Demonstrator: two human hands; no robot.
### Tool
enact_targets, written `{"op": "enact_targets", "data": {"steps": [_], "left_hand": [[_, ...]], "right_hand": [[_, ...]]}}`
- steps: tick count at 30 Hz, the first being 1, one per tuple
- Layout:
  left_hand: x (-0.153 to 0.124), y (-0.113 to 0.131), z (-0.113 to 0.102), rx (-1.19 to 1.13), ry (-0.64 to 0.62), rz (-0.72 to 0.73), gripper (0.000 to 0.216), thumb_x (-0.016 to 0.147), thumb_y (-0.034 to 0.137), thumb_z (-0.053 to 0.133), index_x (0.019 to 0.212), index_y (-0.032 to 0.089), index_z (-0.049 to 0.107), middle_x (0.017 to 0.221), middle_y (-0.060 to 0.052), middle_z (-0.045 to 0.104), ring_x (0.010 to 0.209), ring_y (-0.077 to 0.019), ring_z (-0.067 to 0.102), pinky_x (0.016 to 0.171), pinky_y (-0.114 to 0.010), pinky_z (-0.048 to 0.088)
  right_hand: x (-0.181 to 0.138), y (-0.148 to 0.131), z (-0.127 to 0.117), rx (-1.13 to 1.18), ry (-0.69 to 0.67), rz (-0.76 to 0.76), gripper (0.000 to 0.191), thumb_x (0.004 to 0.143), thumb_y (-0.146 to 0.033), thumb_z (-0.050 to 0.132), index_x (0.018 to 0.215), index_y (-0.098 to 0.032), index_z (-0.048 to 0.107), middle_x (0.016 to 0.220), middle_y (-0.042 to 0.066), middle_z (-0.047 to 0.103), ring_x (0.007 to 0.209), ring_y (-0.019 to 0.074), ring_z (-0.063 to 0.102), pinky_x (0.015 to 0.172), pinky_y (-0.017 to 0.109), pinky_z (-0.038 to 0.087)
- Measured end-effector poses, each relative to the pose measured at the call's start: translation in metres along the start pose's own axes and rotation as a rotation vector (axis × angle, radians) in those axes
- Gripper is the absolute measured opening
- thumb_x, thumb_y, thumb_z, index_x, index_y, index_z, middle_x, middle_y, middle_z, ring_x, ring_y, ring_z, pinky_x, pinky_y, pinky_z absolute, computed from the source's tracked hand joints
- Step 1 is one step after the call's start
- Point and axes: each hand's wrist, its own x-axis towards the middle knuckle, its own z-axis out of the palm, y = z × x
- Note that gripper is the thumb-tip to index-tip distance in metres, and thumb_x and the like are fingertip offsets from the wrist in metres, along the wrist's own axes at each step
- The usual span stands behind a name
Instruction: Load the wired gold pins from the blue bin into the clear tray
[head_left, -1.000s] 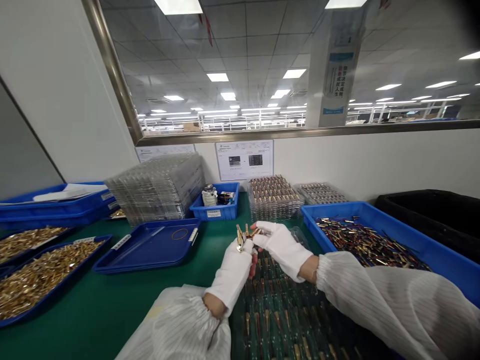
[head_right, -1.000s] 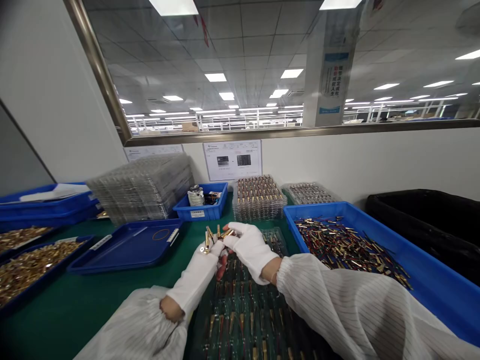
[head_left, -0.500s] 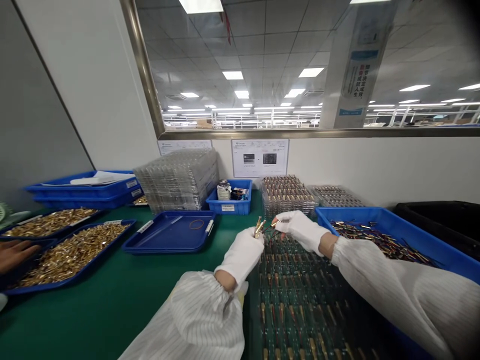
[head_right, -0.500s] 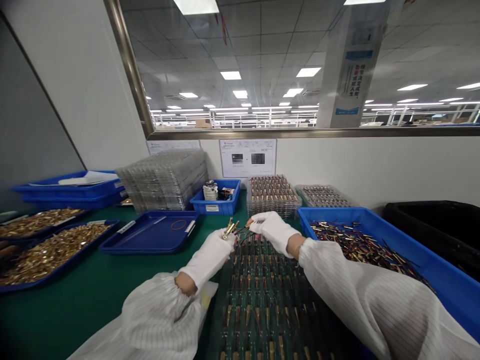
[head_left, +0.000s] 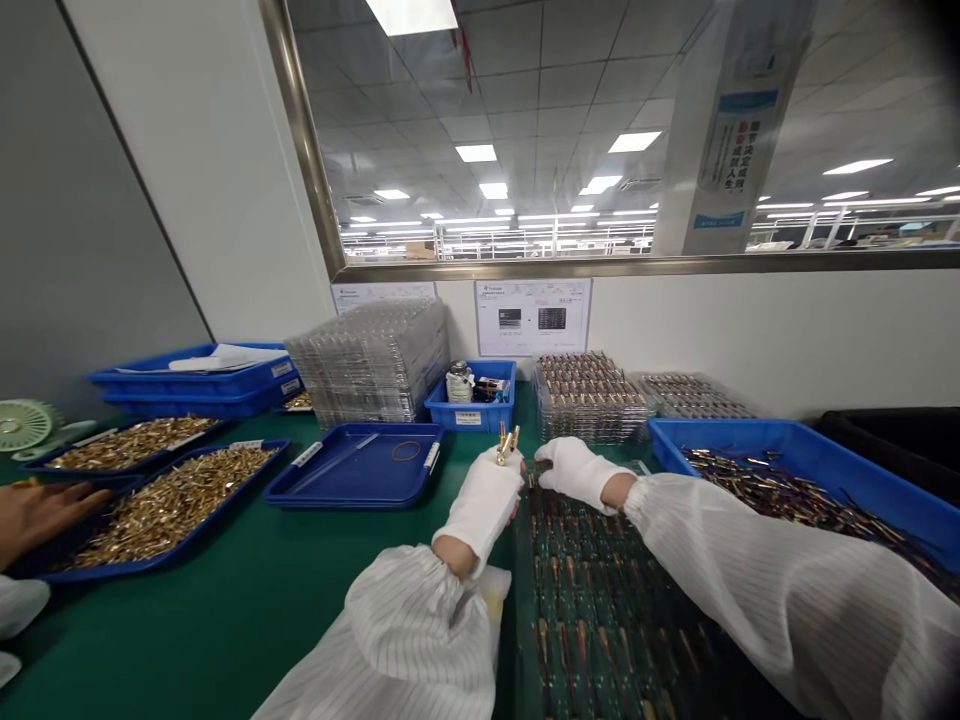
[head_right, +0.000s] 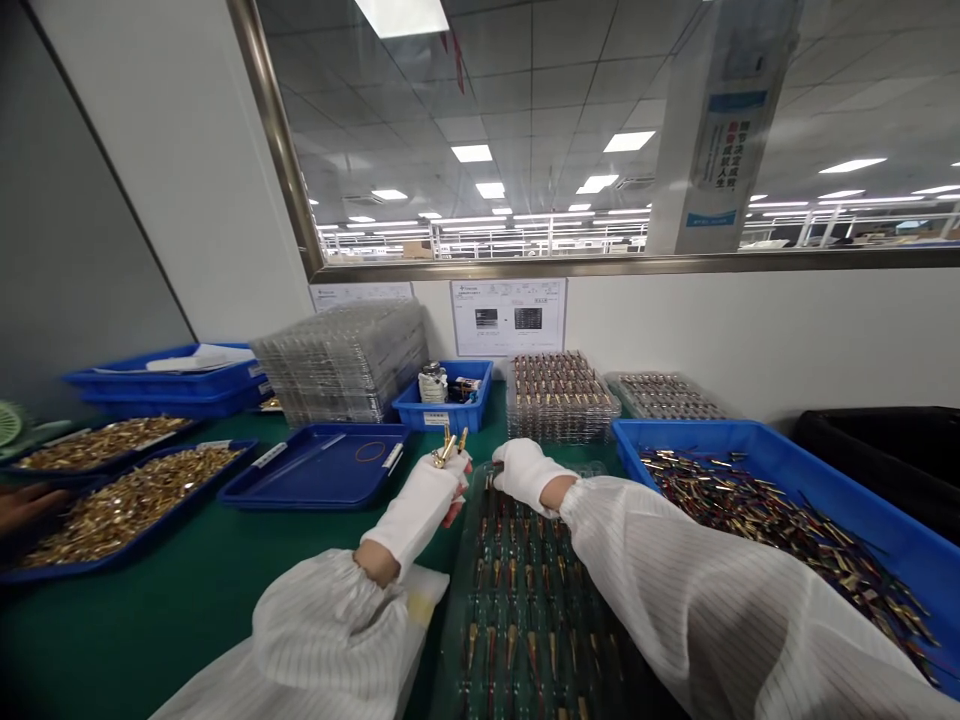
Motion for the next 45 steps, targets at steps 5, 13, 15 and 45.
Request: {"op": "enact_targets", "data": {"steps": [5,13,15,45], "left_hand": [[-0.005,0.004,0.001,-0.071,-0.048,-0.009,0.014,0.072,0.03,0.037,0.063,0.019,0.039,0.032,0.01,0.031,0.02,-0.0062,0.028,0.023,-0.017,0.021],[-0.003,0.006,-0.002,-0.154,-0.136,-0.037,0.014,0.072,0.03,0.037,0.064,0.019,0.039,0.03,0.01,0.032,0.019,-0.0072,0.03,0.023,-0.018,0.022],[-0.002,0.005,-0.002,-0.169,-0.142,-0.034,0.014,0.072,0.03,0.037,0.065,0.018,0.038,0.03,0.01,0.031,0.019,-0.0072,0.029,0.023,-0.018,0.022],[-0.029,0.014,-0.008,-0.136,-0.733,-0.194,0.023,0.071,0.039,0.045,0.078,0.018,0.049,0.042,0.01,0.028,0.027,-0.003,0.026,0.03,-0.018,0.025]], "right_hand": [[-0.006,0.002,-0.005,-0.147,0.003,0.052,0.026,0.061,-0.016,0.059,0.086,-0.014,0.06,0.091,0.007,0.058,0.086,0.0183,0.052,0.075,0.028,0.039],[-0.014,0.002,-0.019,-0.156,-0.072,0.091,0.018,0.078,-0.027,0.046,0.088,-0.014,0.054,0.091,0.004,0.056,0.082,0.0137,0.053,0.074,0.032,0.042],[-0.014,0.005,-0.018,-0.114,-0.079,0.088,0.019,0.08,-0.028,0.043,0.088,-0.015,0.054,0.091,0.004,0.056,0.081,0.0133,0.053,0.072,0.031,0.043],[-0.032,-0.01,-0.047,0.7,-0.172,-0.293,0.017,0.064,-0.026,0.054,0.075,-0.012,0.057,0.061,0.0,0.054,0.048,0.0065,0.046,0.046,0.018,0.04]]}}
